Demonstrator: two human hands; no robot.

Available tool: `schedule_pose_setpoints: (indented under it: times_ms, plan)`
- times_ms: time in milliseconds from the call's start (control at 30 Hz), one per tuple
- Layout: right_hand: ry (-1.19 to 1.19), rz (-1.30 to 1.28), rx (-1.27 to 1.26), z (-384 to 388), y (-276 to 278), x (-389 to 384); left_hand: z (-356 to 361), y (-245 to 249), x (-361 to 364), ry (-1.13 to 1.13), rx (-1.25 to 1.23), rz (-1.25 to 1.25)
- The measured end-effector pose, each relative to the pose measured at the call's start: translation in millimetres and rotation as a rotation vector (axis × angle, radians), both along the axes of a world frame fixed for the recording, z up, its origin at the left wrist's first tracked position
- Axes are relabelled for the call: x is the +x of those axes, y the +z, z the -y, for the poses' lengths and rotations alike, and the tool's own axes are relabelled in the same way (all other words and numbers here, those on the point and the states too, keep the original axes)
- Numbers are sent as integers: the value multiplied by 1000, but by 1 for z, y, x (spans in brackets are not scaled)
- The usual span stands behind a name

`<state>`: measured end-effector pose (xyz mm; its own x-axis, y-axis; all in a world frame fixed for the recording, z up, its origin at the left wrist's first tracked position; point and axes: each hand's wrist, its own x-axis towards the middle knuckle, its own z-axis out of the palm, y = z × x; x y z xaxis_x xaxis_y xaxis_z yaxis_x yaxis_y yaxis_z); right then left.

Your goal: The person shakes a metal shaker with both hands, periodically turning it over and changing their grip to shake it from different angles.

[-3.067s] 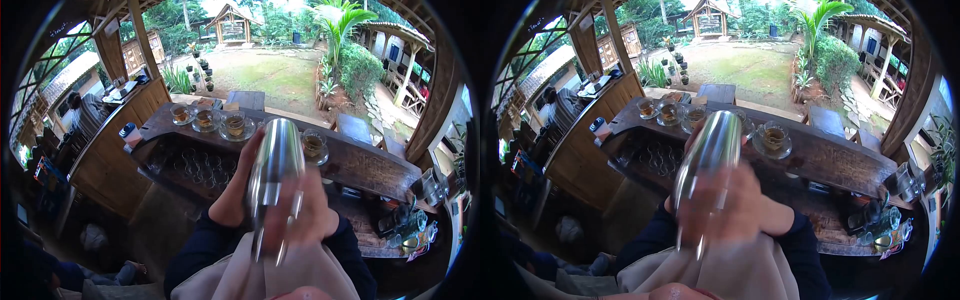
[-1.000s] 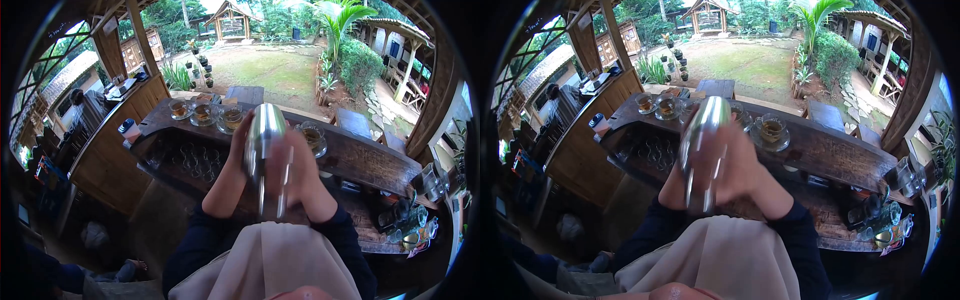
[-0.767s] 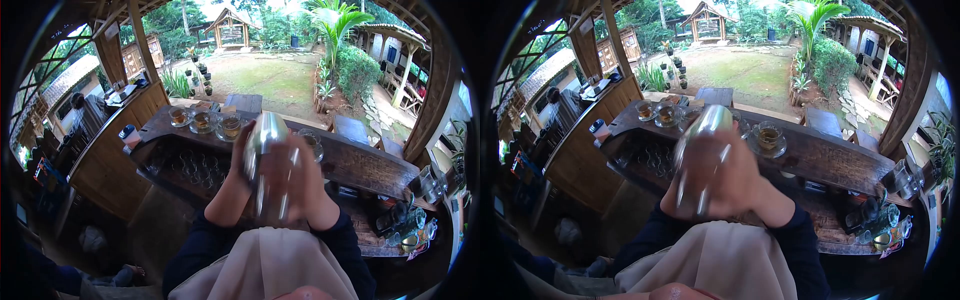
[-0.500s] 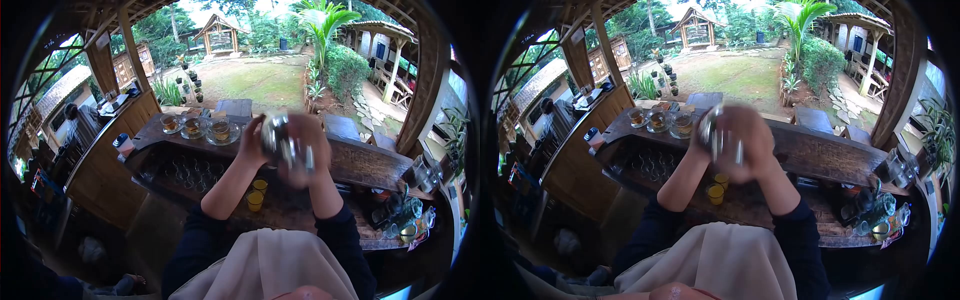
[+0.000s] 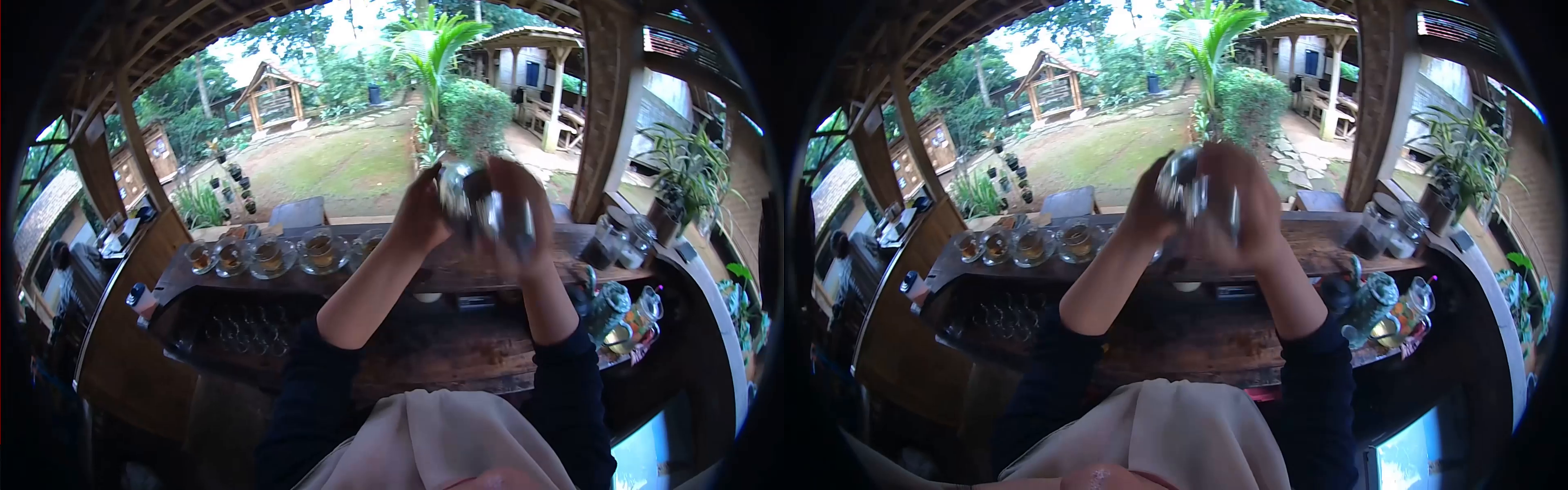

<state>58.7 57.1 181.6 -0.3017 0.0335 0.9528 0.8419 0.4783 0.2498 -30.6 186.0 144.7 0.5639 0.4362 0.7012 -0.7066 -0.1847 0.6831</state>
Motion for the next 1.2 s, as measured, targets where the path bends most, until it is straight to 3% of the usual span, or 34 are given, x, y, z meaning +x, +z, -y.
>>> schedule_pose_setpoints:
  times_ms: [33, 67, 100, 133, 167, 200, 233, 267, 300, 333, 400, 433, 467, 533, 600, 633, 667, 700, 800, 833, 867, 933, 967, 1000, 1033, 1067, 1133, 1167, 1200]
  plan:
    - [191, -461, -242, -11, -1, 20, 0, 2, 17, -20, 4, 3]
    - [383, -928, -480, -12, -4, 35, -2, 6, 35, -136, -486, -149]
    - [398, -802, -363, 9, 4, 34, -1, 10, 50, -248, -968, -309]
    - [415, -665, -241, 34, 17, 29, 7, 21, 57, -266, -951, -309]
    - [242, -340, -88, 55, 22, 31, 20, 33, 56, -446, -780, -180]
    - [-27, -420, -340, 97, 21, 31, 36, 44, 50, -617, -611, -55]
    - [-300, -499, -587, 138, 8, 26, 64, 58, 35, -604, -364, 63]
    - [-80, -658, -431, 155, -34, 7, 86, 66, 25, -588, -117, 181]
    - [140, -799, -263, 160, -66, -2, 87, 60, 35, -760, 177, 335]
    - [121, -796, -250, 158, -59, 13, 108, 71, 45, -811, 211, 441]
    - [41, -211, 24, 141, -12, 64, 103, 73, 71, -679, 78, 181]
    - [9, 83, 146, 132, 10, 87, 114, 87, 86, -547, -102, 63]
    - [-19, 379, 262, 129, 20, 103, 88, 84, 126, -1172, -380, -6]
    - [-3, -102, -76, 133, 13, 123, 93, 75, 155, -440, -102, -85]
    - [-26, -240, -56, 155, 17, 132, 106, 84, 177, -858, -574, -253]
    - [-121, -112, 30, 175, 20, 124, 123, 93, 169, -866, -519, -253]
    - [-70, 133, 144, 192, 23, 120, 142, 95, 161, -887, -456, -178]
    - [-245, -26, 5, 222, 4, 111, 163, 96, 152, -891, -456, -181]
    - [-360, 122, 143, 233, 13, 137, 214, 102, 141, -1079, 316, 518]
    - [-404, 195, 209, 232, 17, 145, 213, 98, 151, -947, 312, 476]
    - [-449, 264, 276, 231, 18, 152, 211, 91, 164, -920, 80, 305]
    - [-555, 391, 409, 233, 16, 172, 197, 94, 222, -652, -195, 58]
    - [-234, -276, -7, 215, -4, 228, 180, 88, 253, -731, -406, -124]
    - [-225, -158, 131, 208, 27, 198, 168, 80, 279, -805, -615, -312]
    - [-27, -406, 67, 211, 26, 200, 172, 84, 267, -593, -595, -407]
    - [176, -657, 2, 212, 24, 204, 181, 87, 258, -546, -610, -416]
    - [-341, 15, 296, 236, 34, 180, 180, 91, 246, -837, -419, -290]
    - [-93, -352, 180, 261, -3, 178, 190, 93, 236, -835, -418, -287]
    - [159, -714, 53, 282, -36, 179, 207, 93, 220, -872, -199, -33]
